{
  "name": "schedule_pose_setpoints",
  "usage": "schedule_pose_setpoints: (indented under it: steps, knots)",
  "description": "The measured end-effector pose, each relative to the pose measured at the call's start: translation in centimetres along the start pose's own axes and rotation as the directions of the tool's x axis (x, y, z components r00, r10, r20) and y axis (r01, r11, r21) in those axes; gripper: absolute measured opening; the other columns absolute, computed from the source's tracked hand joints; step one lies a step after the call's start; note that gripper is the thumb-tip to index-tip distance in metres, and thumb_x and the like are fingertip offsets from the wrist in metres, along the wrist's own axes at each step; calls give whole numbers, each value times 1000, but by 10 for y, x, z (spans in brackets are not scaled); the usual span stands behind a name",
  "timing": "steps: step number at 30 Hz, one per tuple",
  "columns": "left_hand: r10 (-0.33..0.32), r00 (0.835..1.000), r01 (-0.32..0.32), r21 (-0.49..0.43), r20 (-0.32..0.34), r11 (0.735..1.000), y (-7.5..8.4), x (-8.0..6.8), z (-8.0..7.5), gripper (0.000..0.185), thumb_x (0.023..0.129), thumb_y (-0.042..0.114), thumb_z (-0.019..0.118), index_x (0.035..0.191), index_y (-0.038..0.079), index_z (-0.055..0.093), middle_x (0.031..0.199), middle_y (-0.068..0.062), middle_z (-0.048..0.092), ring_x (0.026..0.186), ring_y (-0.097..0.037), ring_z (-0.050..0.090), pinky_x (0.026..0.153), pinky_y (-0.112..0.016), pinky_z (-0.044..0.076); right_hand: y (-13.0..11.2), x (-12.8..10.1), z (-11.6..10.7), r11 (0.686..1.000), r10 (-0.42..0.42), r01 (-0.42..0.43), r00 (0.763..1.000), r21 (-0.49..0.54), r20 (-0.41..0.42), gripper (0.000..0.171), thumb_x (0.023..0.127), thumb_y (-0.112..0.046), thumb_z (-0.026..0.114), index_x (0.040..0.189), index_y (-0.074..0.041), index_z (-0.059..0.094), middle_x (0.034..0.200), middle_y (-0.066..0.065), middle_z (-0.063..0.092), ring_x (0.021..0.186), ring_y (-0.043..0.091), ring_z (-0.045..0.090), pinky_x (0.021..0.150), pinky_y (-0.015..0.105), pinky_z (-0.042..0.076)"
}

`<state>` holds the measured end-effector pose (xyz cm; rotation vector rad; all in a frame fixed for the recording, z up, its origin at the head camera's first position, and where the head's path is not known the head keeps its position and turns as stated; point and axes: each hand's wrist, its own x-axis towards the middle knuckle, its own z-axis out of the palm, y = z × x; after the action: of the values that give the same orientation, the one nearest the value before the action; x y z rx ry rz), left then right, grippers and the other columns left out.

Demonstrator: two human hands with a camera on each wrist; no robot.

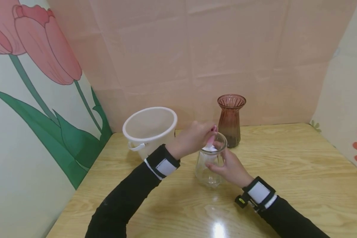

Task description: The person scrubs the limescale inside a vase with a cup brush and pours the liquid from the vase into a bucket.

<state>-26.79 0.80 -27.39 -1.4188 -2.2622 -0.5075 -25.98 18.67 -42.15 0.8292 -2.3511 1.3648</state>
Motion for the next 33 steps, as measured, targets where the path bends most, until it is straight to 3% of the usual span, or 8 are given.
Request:
schedule_pose_setpoints:
  steps: [10,14,18,26,33]
  knots:
    - [85,995,-73,196,-54,978,13,5,-27,7,98,6,56,93,2,59,72,-2,58,58,-9,53,57,-16,45,-2,0,-1,999,35,-35,999,23,18,80,83,-22,79,148,-16,33,144,10,46,132,31,42,106,55,32]
    - [83,993,-66,185,-84,981,17,5,-36,8,98,8,58,93,2,61,72,-2,59,59,-9,53,59,-17,46,-5,0,0,999,40,-40,999,26,19,82,83,-15,79,149,-10,31,147,14,43,134,34,39,108,55,29]
    - [53,993,-44,87,-102,995,18,6,-41,8,97,6,59,94,-1,62,74,-3,61,62,-11,56,65,-15,48,-6,0,0,999,43,-44,999,31,23,81,82,-11,79,148,-6,32,145,18,43,133,36,39,108,57,29]
    - [58,989,-55,24,-136,998,17,7,-43,8,95,5,62,91,-1,63,76,-4,63,65,-12,58,68,-12,47,0,0,1,999,29,-30,999,40,14,80,83,-23,79,148,-16,33,146,10,44,133,30,41,107,54,31]
    - [92,984,-90,21,-153,996,18,8,-40,7,95,7,63,90,2,63,77,-2,63,64,-8,56,67,-11,44,1,-2,0,999,24,-25,1000,41,10,80,83,-30,79,148,-23,33,146,4,44,133,26,41,107,53,32]
